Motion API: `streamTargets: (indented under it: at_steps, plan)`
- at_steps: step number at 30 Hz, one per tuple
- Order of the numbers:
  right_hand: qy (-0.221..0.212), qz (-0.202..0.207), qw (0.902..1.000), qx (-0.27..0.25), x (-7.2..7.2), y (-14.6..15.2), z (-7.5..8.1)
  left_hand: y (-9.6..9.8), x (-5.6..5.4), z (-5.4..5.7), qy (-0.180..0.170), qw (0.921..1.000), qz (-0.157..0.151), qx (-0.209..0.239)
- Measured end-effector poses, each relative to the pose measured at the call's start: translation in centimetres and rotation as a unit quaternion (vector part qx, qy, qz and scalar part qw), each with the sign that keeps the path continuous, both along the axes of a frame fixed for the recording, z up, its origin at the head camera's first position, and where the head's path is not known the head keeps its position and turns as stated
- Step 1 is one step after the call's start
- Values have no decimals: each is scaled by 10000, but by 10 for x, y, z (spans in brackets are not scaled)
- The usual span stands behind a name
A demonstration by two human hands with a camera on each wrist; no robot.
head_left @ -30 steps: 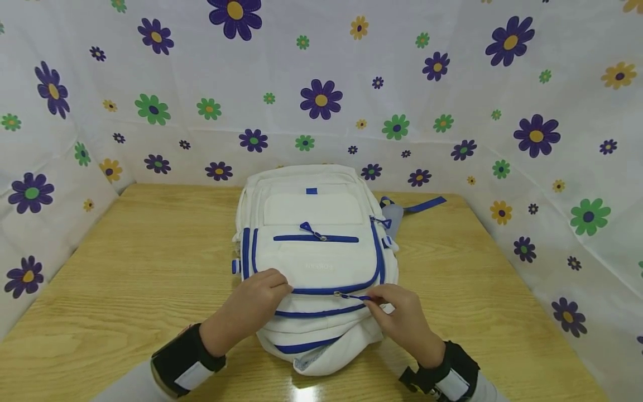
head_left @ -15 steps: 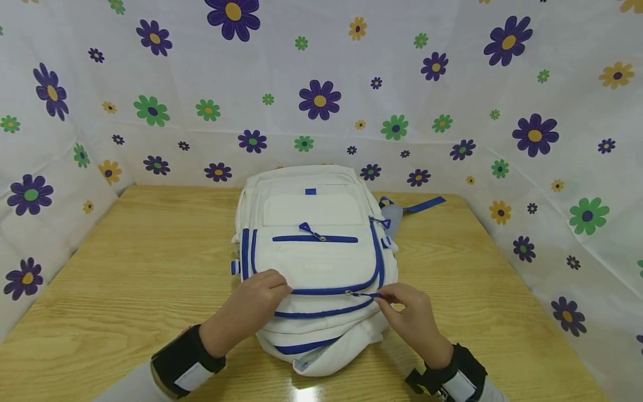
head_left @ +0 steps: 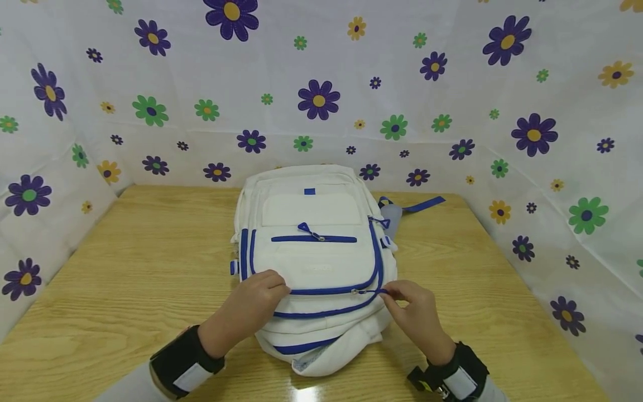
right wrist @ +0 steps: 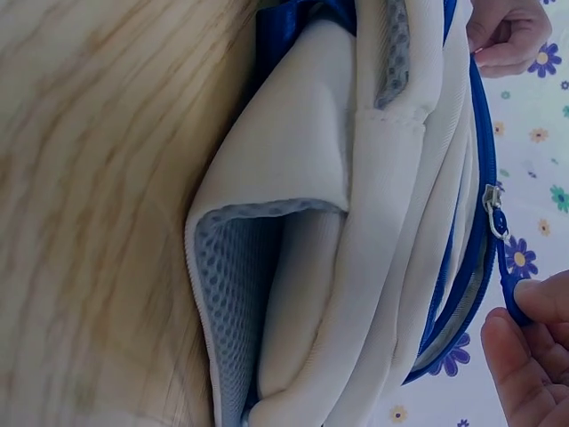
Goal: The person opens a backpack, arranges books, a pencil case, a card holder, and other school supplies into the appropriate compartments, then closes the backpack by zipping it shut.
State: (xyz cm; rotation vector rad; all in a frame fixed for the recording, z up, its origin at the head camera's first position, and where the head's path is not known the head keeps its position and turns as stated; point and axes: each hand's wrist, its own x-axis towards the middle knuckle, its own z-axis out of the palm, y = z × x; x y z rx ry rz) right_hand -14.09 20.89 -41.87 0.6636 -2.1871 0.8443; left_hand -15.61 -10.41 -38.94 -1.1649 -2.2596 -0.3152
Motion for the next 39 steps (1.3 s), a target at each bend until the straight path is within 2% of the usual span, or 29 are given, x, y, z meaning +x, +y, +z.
streamTargets:
  at_steps: [6, 12, 16, 26, 39]
  plan:
    - [90, -159, 9998, -32, -4, 5, -1, 0, 1, -2, -26, 10000, 46, 80]
    - [32, -152, 9999, -52, -6, 7, -2, 0, 2, -3, -23, 9999, 42, 108]
    - [33, -303, 9995, -14, -7, 9, -2, 0, 2, -4, 58, 9999, 20, 130]
    - [63, -510, 9987, 8, -12, 17, -1, 0, 2, -4, -13, 9999, 86, 111]
    - [-203, -745, 9970, -17, -15, 18, 2, 0, 2, -3, -35, 9999, 74, 147]
